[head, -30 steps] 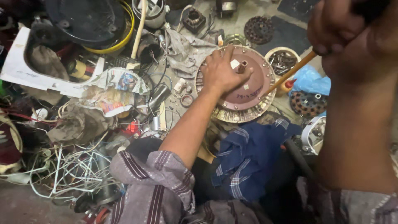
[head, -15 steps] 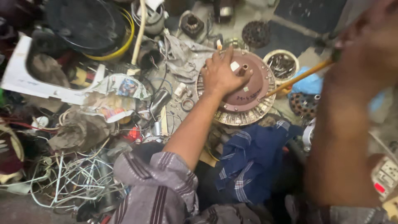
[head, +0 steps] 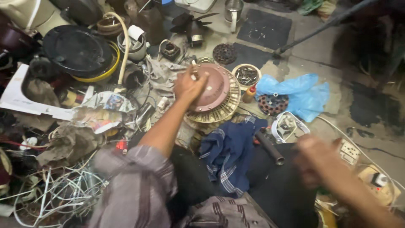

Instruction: The person disassembles a circular electric motor component, likely a fan motor, using a screwdriver and hammer. They remove a cover plate, clean the surface with a rag, and then use a hammer and metal rod to drive out the central rotor assembly from the stator housing.

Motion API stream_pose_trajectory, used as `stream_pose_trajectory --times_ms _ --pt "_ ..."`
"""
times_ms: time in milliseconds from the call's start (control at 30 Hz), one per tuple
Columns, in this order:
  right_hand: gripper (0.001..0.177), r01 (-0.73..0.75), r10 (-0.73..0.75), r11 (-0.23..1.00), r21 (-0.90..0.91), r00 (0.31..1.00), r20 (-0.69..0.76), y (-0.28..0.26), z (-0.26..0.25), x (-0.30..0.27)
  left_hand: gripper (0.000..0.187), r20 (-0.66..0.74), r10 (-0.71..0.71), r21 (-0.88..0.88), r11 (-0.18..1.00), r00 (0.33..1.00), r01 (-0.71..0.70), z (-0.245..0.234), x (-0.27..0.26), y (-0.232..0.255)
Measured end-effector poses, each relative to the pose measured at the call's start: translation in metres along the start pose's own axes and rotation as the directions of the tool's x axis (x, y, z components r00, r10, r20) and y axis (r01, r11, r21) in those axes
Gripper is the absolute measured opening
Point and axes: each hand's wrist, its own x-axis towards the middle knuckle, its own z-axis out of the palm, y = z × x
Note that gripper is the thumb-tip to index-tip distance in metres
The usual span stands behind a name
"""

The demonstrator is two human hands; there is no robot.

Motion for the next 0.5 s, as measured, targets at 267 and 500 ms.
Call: stream_pose_trajectory --times_ms 267,500 --pt "0.035 0.598 -0.574 0.556 -0.577 0.779 0.254 0.043 0.131 0.034 0.074 0.253 0.230 -0.955 -0.097 0.940 0.280 -0.008 0.018 -0.078" --pt "0.086 -0.070 -0.185 0.279 -0.958 0.975 -0.126 0.021 0.087 0.167 0.074 0.084 0.173 -0.974 -0.194 0.981 0.117 -0.045 0.014 -0.111"
